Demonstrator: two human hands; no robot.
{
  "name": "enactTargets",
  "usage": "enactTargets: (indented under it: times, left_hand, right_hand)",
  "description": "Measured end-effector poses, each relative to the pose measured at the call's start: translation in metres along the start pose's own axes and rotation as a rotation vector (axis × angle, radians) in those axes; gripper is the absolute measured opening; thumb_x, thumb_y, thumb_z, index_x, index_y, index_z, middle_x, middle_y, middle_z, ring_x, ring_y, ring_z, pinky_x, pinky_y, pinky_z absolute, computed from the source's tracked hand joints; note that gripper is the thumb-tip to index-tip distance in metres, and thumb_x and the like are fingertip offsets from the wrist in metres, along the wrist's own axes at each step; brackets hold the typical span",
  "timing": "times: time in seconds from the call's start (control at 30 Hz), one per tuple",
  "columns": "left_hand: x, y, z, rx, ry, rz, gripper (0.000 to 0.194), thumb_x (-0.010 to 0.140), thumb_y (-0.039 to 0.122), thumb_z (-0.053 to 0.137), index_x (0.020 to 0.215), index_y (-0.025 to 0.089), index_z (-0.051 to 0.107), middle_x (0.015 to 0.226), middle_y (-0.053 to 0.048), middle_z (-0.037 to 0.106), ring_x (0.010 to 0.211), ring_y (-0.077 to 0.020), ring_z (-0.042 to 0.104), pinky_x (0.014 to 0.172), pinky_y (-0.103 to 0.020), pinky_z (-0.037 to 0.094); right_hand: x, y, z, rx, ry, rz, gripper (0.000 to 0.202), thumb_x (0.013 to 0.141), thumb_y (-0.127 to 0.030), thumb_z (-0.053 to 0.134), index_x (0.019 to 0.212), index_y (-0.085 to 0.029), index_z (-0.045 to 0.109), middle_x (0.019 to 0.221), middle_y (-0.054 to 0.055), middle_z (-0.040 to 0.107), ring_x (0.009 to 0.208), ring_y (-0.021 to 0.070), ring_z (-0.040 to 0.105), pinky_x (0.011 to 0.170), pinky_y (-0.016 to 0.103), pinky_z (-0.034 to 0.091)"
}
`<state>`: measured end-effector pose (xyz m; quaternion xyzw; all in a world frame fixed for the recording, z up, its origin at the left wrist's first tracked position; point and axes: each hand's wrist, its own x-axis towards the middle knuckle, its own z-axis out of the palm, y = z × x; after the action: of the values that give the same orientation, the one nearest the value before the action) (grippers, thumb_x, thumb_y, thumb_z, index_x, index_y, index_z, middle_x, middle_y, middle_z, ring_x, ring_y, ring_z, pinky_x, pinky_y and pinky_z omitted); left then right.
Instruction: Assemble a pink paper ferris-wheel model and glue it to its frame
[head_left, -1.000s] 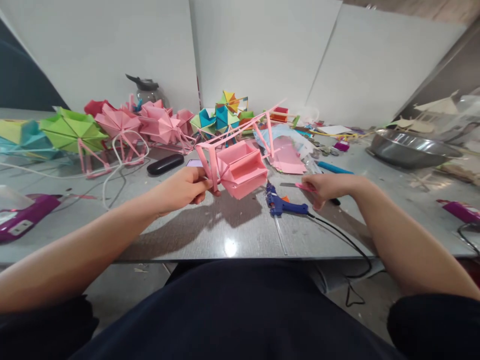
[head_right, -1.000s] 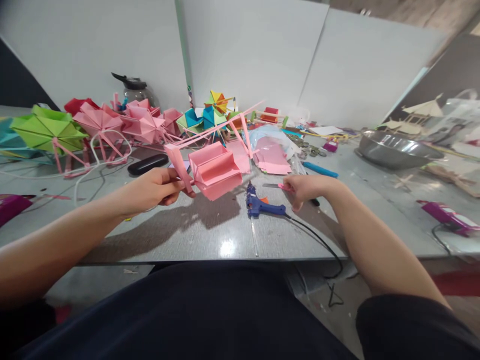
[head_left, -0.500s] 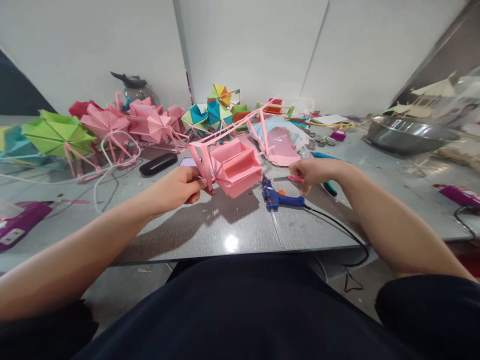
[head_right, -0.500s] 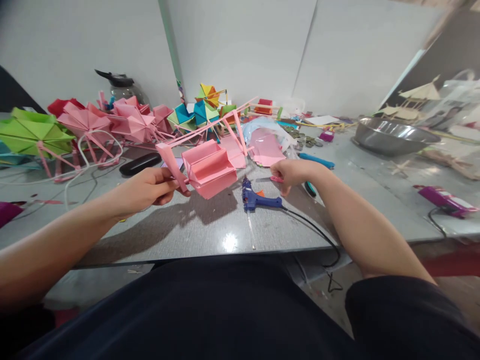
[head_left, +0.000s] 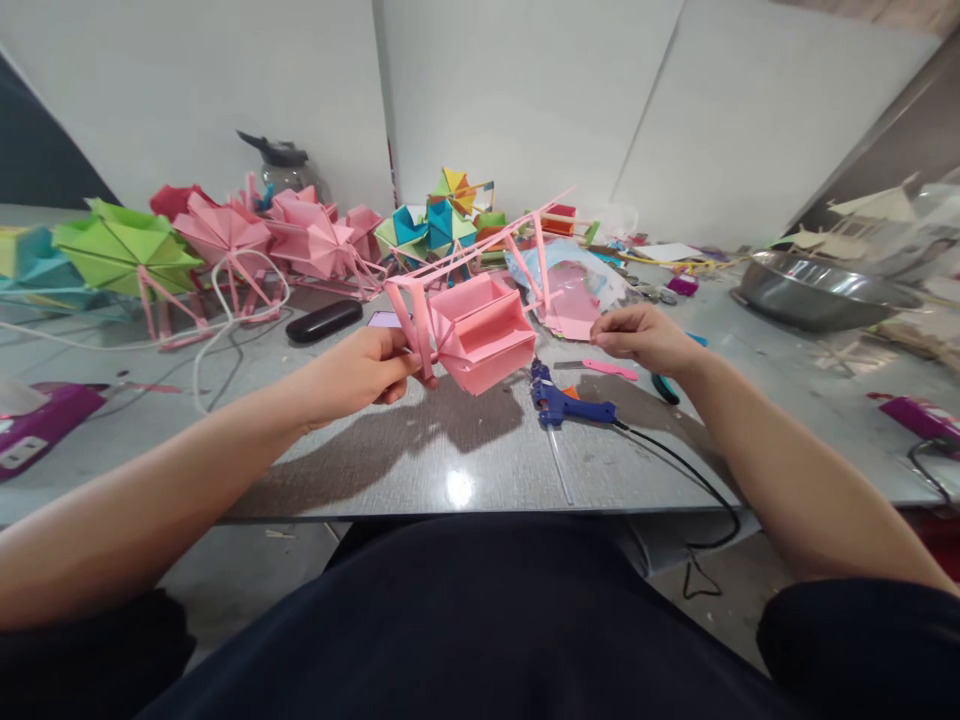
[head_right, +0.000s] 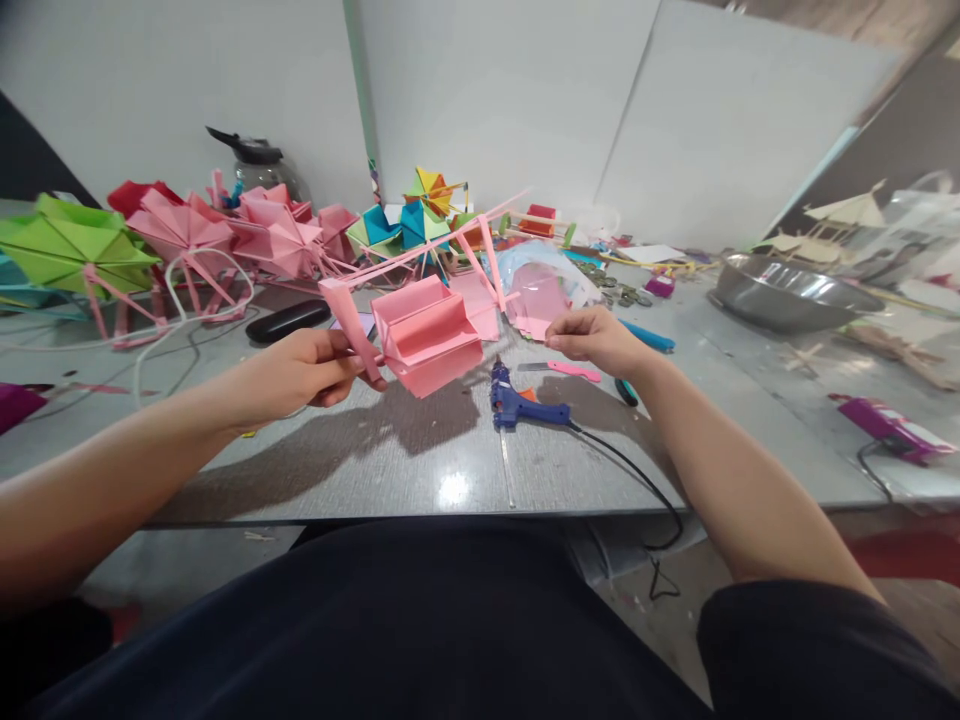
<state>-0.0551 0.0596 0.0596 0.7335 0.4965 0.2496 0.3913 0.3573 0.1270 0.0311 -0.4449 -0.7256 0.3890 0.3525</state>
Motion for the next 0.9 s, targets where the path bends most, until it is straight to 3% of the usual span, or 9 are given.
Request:
enactTargets:
  times: [0.13,0.33,0.53,0.77,0.9]
  left_hand:
    - [0.003,-0.004,0.001,-0.046,-0.028,0.017,0.019,0.100,0.033,0.059,0.095,0.018,0.071,0.065,-0.001,0.060,0.052,-0.0107,0.042,0.051,-0.025,0.033]
    - [0.005,-0.007,0.002,-0.066,-0.041,0.034,0.016,0.098,0.033,0.061,0.095,0.019,0.070,0.066,-0.002,0.062,0.053,-0.0121,0.045,0.050,-0.025,0.033]
    - [0.006,-0.009,0.002,-0.077,-0.034,0.020,0.011,0.095,0.027,0.059,0.094,0.019,0.066,0.085,-0.006,0.072,0.052,-0.0091,0.044,0.049,-0.025,0.030]
    - [0.007,-0.008,0.002,-0.064,-0.054,0.025,0.015,0.091,0.029,0.059,0.096,0.019,0.068,0.100,-0.009,0.077,0.053,-0.0090,0.045,0.051,-0.026,0.031]
    - [0.007,-0.009,0.001,-0.078,-0.060,0.008,0.012,0.089,0.028,0.061,0.092,0.019,0.068,0.088,-0.007,0.074,0.053,-0.0096,0.044,0.051,-0.026,0.029]
  right_hand:
    - [0.000,-0.001,0.000,0.214,0.031,-0.015,0.029,0.071,-0.040,0.092,0.071,-0.018,0.073,0.052,-0.005,0.045,0.049,0.0076,0.028,0.052,0.029,0.020]
    - [-0.001,-0.003,0.012,0.313,0.037,0.034,0.043,0.078,-0.044,0.086,0.058,-0.021,0.056,0.051,-0.006,0.037,0.046,0.0073,0.024,0.048,0.028,0.017]
    - [-0.006,-0.001,0.029,0.334,0.029,-0.067,0.047,0.070,-0.059,0.098,0.087,-0.020,0.077,0.056,-0.005,0.053,0.047,0.0085,0.035,0.046,0.026,0.023]
    - [-0.009,-0.004,0.040,0.369,-0.010,-0.094,0.045,0.066,-0.054,0.103,0.085,-0.021,0.078,0.063,-0.001,0.068,0.050,0.0098,0.048,0.046,0.025,0.034]
    - [-0.011,-0.005,0.043,0.387,-0.029,-0.093,0.038,0.070,-0.048,0.102,0.080,-0.021,0.077,0.061,-0.002,0.065,0.051,0.0101,0.048,0.047,0.025,0.035]
